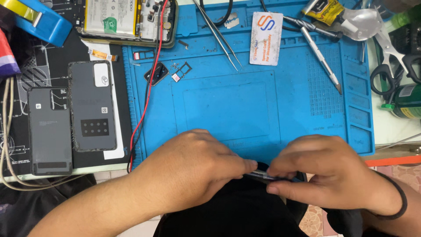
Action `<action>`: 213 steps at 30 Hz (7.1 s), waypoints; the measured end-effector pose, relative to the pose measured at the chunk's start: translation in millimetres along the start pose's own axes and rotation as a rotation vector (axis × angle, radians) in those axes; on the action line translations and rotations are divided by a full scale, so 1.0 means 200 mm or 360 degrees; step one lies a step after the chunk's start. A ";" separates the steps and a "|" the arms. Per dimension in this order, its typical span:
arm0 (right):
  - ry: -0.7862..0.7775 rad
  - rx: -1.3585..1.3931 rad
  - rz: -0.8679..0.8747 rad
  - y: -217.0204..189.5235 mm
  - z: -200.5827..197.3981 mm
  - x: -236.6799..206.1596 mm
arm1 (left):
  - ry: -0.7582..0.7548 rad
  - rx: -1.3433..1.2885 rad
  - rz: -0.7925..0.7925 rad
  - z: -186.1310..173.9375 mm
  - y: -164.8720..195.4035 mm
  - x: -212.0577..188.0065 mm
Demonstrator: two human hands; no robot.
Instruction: The person reassembles a smartphone by inserting the battery, aligning the back cover, and securing it with screws. They then use a screwdriver to tighten screws around the charging port area.
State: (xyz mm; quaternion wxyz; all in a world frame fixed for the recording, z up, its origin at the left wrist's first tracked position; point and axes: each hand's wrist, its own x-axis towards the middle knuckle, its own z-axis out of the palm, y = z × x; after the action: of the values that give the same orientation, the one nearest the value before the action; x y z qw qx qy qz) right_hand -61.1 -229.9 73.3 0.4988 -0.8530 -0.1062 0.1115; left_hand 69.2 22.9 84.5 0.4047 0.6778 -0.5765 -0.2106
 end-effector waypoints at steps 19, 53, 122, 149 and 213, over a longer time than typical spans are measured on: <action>-0.0285 -0.0183 -0.0428 -0.11 -0.02 0.08 | -0.0330 -0.0329 -0.0244 -0.02 -0.02 0.00; 0.2159 0.0622 0.0842 0.69 -0.14 -0.95 | 0.0211 -0.0010 -0.0304 0.22 -0.31 -0.23; 0.0262 -0.0567 0.0035 0.06 -0.11 0.86 | 0.0349 -0.0850 -0.0394 0.21 0.05 -0.59; -0.0090 -0.0750 -0.0858 -0.29 0.45 1.27 | 0.0265 -0.0904 -0.0119 0.36 -0.03 -0.77; 0.0151 -0.0318 -0.0581 -0.11 0.02 0.08 | 0.0496 -0.0318 -0.0407 0.00 0.05 -0.23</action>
State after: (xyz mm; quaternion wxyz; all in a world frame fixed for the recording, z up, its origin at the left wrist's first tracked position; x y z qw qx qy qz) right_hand -48.0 -211.0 88.2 0.4282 -0.8690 -0.2460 -0.0320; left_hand 51.5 67.1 84.8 0.5241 0.7263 -0.3925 -0.2090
